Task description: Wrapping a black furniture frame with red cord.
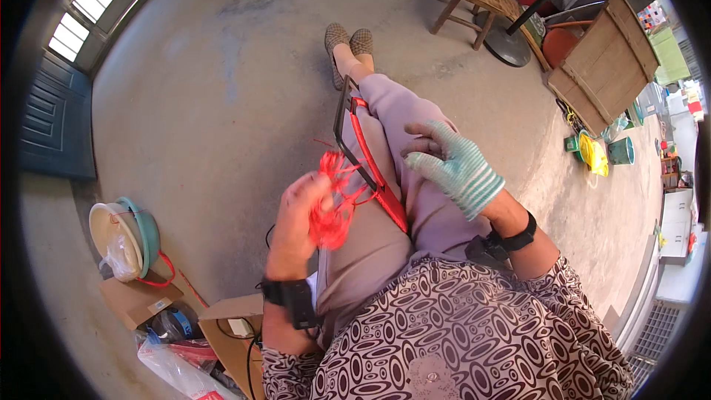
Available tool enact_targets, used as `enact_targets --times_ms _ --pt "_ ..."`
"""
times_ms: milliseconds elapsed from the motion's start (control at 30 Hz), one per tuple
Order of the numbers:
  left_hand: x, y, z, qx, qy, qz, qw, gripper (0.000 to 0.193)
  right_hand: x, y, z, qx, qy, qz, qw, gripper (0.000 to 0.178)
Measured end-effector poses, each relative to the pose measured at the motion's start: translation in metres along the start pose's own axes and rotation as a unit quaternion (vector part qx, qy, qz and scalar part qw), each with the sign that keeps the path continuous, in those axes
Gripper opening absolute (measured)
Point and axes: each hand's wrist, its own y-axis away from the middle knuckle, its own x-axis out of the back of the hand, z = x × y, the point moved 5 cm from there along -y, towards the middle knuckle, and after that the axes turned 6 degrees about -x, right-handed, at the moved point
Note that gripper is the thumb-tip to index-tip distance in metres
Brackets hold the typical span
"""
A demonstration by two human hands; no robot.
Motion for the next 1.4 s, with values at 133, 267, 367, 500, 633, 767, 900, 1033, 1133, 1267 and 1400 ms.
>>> enact_targets --times_ms 133,267,367,500,633,767,900,1033,1133,1267,1400 --pt "-0.019 0.047 0.057 0.033 -0.527 -0.205 0.824 0.027 0.003 0.012 -0.022 0.095 0.220 0.047 0.970 0.060" --pt "-0.039 0.092 0.111 -0.160 -0.485 -0.465 0.724 0.033 -0.038 0.026 -0.067 0.363 0.419 0.024 0.832 0.069" --pt "-0.038 0.096 0.104 -0.101 -0.422 -0.433 0.790 0.031 -0.076 0.028 -0.066 0.444 0.467 -0.057 0.762 0.055" --pt "-0.012 0.090 0.083 -0.130 -0.245 -0.069 0.958 0.030 -0.080 0.027 -0.039 0.361 0.320 -0.209 0.850 0.017" --pt "0.040 0.046 0.046 -0.115 -0.270 0.051 0.955 0.024 -0.054 0.043 -0.019 0.173 0.184 -0.234 0.939 0.011" --pt "-0.002 0.025 -0.007 -0.095 -0.358 -0.068 0.926 0.029 -0.033 0.057 0.004 0.044 0.072 -0.238 0.968 0.013" --pt "-0.033 0.021 -0.028 -0.213 -0.562 -0.013 0.799 0.034 -0.026 0.060 0.002 -0.123 0.003 -0.258 0.958 0.017" --pt "-0.036 0.019 -0.033 -0.258 -0.537 0.018 0.803 0.037 -0.032 0.068 0.005 -0.166 -0.025 -0.248 0.954 0.012" --pt "-0.032 0.014 -0.038 -0.225 -0.497 -0.009 0.838 0.033 -0.038 0.070 -0.006 -0.156 -0.060 -0.244 0.955 0.011" --pt "-0.029 0.007 -0.045 -0.182 -0.361 -0.058 0.913 0.019 -0.036 0.067 -0.010 -0.206 0.029 -0.241 0.948 0.016" --pt "-0.022 0.005 -0.044 -0.140 -0.412 -0.060 0.899 0.017 -0.020 0.061 -0.023 -0.081 0.104 -0.138 0.982 0.028"
